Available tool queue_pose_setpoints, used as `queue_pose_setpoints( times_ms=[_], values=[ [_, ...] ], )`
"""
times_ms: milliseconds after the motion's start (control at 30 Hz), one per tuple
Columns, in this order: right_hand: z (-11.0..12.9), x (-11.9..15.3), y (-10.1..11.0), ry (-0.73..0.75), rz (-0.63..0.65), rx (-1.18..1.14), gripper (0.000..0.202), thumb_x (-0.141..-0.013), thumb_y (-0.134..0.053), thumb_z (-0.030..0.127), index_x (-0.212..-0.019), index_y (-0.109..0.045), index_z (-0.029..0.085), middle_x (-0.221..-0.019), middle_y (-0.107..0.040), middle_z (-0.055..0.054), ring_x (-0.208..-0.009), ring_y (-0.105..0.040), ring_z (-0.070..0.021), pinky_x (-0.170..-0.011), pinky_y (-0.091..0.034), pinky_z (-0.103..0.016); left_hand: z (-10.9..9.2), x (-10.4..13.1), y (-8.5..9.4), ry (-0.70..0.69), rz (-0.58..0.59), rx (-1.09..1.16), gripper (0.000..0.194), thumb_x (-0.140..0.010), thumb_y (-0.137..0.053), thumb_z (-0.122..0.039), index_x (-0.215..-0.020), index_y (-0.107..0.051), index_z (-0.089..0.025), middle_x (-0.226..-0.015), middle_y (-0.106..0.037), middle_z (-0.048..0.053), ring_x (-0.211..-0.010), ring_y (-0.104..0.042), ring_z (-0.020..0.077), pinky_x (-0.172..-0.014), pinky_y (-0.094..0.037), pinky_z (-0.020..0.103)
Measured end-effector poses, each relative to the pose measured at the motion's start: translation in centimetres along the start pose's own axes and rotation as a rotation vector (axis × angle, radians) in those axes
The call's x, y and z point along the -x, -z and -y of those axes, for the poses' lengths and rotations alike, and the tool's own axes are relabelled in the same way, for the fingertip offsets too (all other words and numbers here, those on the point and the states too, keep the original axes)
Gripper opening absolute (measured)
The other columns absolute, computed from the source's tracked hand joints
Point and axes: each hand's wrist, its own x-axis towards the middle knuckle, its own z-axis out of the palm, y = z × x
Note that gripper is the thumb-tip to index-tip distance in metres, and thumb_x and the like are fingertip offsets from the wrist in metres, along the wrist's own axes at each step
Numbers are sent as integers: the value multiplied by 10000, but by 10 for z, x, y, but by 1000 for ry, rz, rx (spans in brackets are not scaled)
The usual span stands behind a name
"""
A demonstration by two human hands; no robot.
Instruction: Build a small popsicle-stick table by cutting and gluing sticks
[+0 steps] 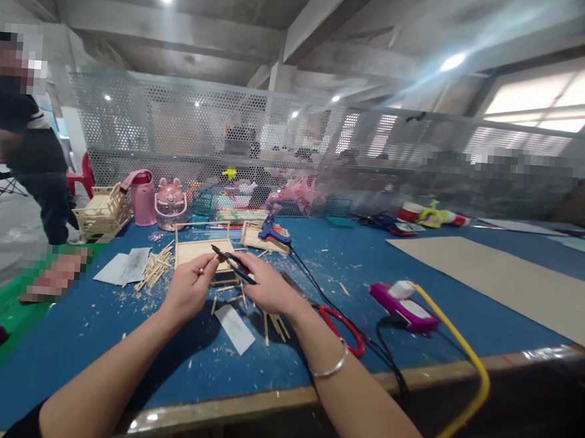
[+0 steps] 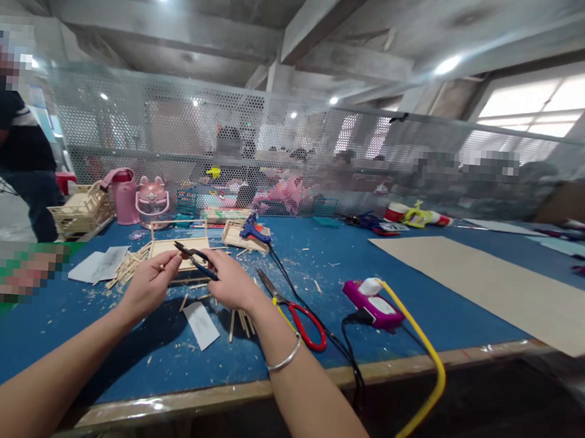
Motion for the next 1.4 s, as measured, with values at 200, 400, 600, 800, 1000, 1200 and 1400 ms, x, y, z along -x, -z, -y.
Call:
queue_pose_setpoints(
  times_ms=[200, 400, 600, 800, 1000, 1200, 1400],
  values=[
    [-2, 1, 1, 42, 21, -13, 722, -538, -411, 8, -1239, -379, 179, -1146, -488, -86, -1056, -430, -203, -916, -343, -357, 2, 1, -4, 64, 23, 96, 352, -806, -411, -396, -954, -624, -157, -523, -399, -32, -498, -346, 102, -484, -273, 203],
    [-3, 3, 2, 23, 59, -15, 761, -562, -421, 21, -1294, -317, 201, -1184, -460, -83, -1058, -431, -201, -930, -331, -371, 0, 1, -4, 69, 29, 124, 349, -811, -392, -419, -873, -610, -153, -495, -369, -41, -468, -331, 97, -465, -255, 206],
    [-3, 4, 2, 10, 69, 8, 762, -551, -424, 28, -1293, -326, 171, -1201, -451, -99, -1053, -435, -203, -917, -347, -360, -1, 1, -3, 24, 70, 76, 337, -824, -370, -410, -694, -554, -159, -523, -382, -38, -503, -341, 96, -502, -264, 212],
    [-1, 4, 1, 15, 45, 20, 721, -543, -420, 21, -1244, -398, 188, -1182, -500, -79, -1028, -466, -201, -890, -371, -342, -1, 1, -4, 50, 78, 130, 362, -807, -387, -449, -678, -556, -156, -500, -364, -41, -484, -323, 94, -487, -252, 217],
    [4, 3, 4, -31, -76, -7, 609, -571, -430, 20, -1151, -504, 189, -1131, -568, -63, -1026, -502, -212, -886, -383, -349, 0, -3, 0, 184, 44, 271, 459, -785, -372, -526, -808, -619, -140, -469, -452, -31, -444, -374, 96, -465, -286, 222],
    [4, 2, 3, -34, -157, -57, 523, -613, -433, 52, -1098, -553, 208, -1063, -616, -32, -992, -541, -209, -867, -403, -328, 14, -13, 5, 213, -135, 368, 446, -756, -457, -484, -980, -615, -132, -787, -594, 39, -555, -447, 89, -514, -364, 212],
    [3, 3, -3, -55, -140, 25, 517, -594, -431, 46, -1065, -557, 217, -980, -636, -30, -906, -564, -211, -813, -417, -309, 8, -14, 12, 121, -45, 146, 356, -773, -457, -414, -973, -620, -169, -741, -584, 17, -586, -484, 107, -533, -355, 206]
  ],
)
